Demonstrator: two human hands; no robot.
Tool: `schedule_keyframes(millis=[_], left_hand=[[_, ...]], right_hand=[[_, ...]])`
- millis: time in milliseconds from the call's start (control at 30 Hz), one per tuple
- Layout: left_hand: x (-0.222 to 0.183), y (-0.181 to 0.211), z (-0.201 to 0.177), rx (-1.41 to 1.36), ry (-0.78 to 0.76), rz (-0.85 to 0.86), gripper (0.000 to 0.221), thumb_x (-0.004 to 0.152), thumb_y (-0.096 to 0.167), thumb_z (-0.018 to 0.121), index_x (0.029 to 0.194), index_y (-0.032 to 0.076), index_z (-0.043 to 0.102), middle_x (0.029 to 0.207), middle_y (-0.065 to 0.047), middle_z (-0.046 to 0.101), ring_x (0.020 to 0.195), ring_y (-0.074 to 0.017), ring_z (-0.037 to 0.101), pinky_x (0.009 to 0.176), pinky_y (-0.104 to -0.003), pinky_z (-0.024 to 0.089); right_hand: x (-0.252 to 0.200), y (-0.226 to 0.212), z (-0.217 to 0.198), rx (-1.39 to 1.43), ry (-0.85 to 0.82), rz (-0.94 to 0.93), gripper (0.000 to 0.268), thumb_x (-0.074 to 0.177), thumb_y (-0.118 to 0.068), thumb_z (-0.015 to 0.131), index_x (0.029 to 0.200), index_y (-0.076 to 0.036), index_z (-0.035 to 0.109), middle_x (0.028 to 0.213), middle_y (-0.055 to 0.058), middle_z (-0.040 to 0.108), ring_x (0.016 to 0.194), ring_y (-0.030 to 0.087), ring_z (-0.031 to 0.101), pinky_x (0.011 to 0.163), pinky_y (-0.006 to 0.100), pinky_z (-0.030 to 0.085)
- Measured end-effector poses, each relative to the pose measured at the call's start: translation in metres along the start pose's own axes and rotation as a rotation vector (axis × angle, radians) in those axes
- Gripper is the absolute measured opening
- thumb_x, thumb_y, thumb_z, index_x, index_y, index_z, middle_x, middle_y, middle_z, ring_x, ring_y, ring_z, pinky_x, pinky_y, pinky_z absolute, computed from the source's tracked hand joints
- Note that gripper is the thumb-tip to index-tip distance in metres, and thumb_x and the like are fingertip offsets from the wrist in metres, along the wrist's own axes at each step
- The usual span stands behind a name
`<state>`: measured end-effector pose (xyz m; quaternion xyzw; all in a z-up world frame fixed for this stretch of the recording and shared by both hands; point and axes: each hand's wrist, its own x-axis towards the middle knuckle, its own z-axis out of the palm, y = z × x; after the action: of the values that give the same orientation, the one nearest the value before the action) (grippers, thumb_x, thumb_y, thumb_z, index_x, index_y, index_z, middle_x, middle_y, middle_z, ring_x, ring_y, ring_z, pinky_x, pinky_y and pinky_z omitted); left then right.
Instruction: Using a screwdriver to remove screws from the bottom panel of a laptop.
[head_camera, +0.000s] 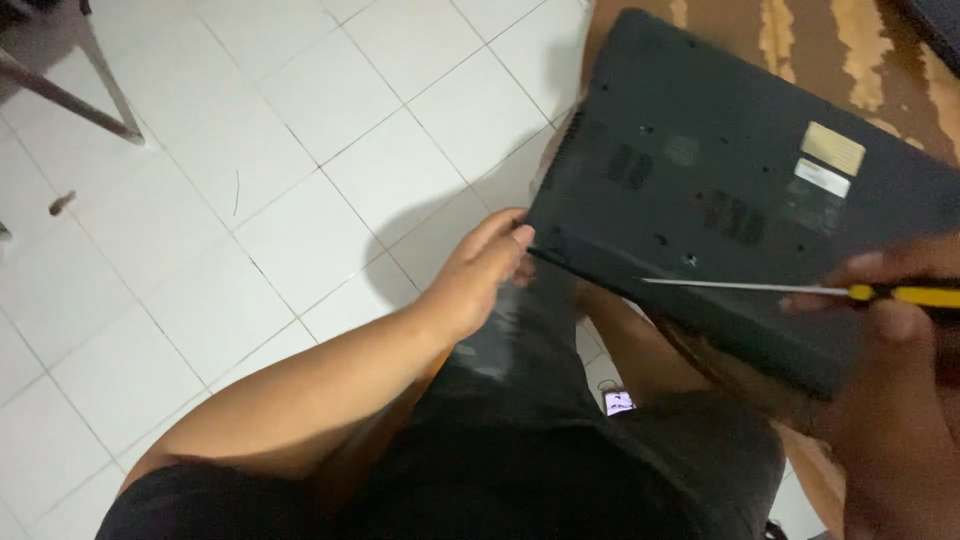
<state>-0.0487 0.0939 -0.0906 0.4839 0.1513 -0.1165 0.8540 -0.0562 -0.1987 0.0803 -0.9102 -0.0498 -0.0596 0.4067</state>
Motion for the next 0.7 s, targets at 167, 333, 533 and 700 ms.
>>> schedule_keyframes(millis=[167,333,533,700], left_hand=[[0.016,-0.002,-0.014,0.044,-0.114,0.015,0.031,0.108,0.032,0.045,0.103,0.009,0.066,0.078,-0.003,0.057,0.071,-0.0162,0.056,0.066,-0.030,0.045],[0.007,0.033,-0.001,0.153,-0.170,0.044,0.033,0.103,0.033,0.057,0.073,0.023,0.049,0.068,0.011,0.037,0.062,-0.0055,0.037,0.061,-0.024,0.025],[0.007,0.043,0.002,0.244,-0.211,-0.029,0.040,0.104,0.035,0.053,0.067,0.021,0.044,0.067,0.010,0.034,0.062,-0.0055,0.035,0.060,-0.026,0.024],[0.009,0.040,-0.003,0.322,-0.269,0.068,0.040,0.104,0.038,0.049,0.070,0.021,0.039,0.070,0.011,0.029,0.063,-0.0055,0.030,0.059,-0.027,0.021]], right_hand=[[0.026,-0.073,0.045,-0.134,-0.160,-0.108,0.032,0.119,-0.018,0.038,0.131,0.009,0.051,0.118,0.021,0.060,0.097,0.027,0.067,0.083,0.034,0.051],[0.044,-0.068,0.064,-0.117,-0.234,-0.125,0.034,0.117,-0.024,0.037,0.132,0.006,0.048,0.127,0.020,0.056,0.098,0.026,0.066,0.091,0.035,0.047],[0.060,-0.080,0.071,-0.210,-0.337,-0.167,0.030,0.112,-0.014,0.043,0.124,0.010,0.055,0.112,0.021,0.062,0.093,0.028,0.062,0.095,0.039,0.045],[0.059,-0.037,0.061,-0.234,-0.332,-0.128,0.044,0.109,-0.032,0.036,0.124,0.006,0.053,0.103,0.018,0.058,0.080,0.024,0.060,0.075,0.035,0.044]])
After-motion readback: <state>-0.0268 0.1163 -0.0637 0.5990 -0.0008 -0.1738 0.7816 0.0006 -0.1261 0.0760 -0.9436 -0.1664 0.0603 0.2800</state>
